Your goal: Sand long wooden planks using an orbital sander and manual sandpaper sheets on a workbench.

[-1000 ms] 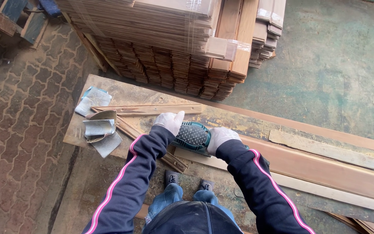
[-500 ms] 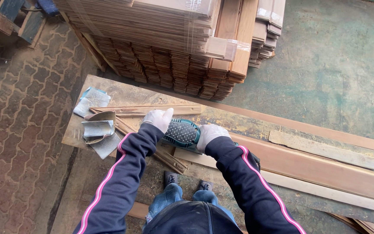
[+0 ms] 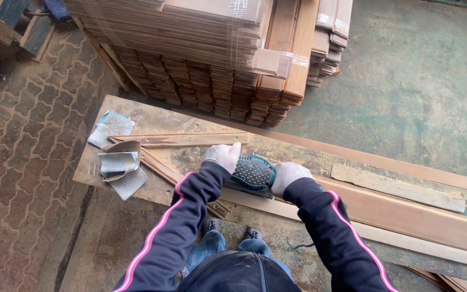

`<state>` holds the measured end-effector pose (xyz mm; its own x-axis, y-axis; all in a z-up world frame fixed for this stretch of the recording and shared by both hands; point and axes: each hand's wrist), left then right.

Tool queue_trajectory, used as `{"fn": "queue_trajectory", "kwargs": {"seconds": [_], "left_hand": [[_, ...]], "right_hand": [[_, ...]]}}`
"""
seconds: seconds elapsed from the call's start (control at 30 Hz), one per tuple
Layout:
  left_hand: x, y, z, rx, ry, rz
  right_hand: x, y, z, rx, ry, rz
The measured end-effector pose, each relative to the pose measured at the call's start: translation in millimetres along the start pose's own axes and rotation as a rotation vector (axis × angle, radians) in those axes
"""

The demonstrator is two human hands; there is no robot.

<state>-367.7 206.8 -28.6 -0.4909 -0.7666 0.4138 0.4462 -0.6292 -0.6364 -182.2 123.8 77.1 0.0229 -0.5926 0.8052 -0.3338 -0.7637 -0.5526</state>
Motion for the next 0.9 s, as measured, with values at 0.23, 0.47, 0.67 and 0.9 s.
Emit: {"fn": "queue_trajectory", "kwargs": {"seconds": [0.23, 0.47, 0.67, 0.9], "left_hand": [[-6, 43, 52, 0.051, -0.044, -0.046], [19, 78, 104, -0.072, 0.039, 0.219], [16, 80, 111, -0.063, 0.144, 0.428], [4, 57, 73, 0.000, 0.227, 0.425]], "right_hand": [[3, 17, 69, 0.020, 0.068, 0.015], [9, 24, 103, 0.046, 0.145, -0.005], [5, 18, 97, 0.063, 0.202, -0.009], [-4, 7, 66, 0.004, 0.125, 0.033]]}}
Point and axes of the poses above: each hand's wrist, its own x-axis away from the middle knuckle, its own y-axis out of the palm, z = x × y, and after that the axes turned 12 degrees about -z, right-handed
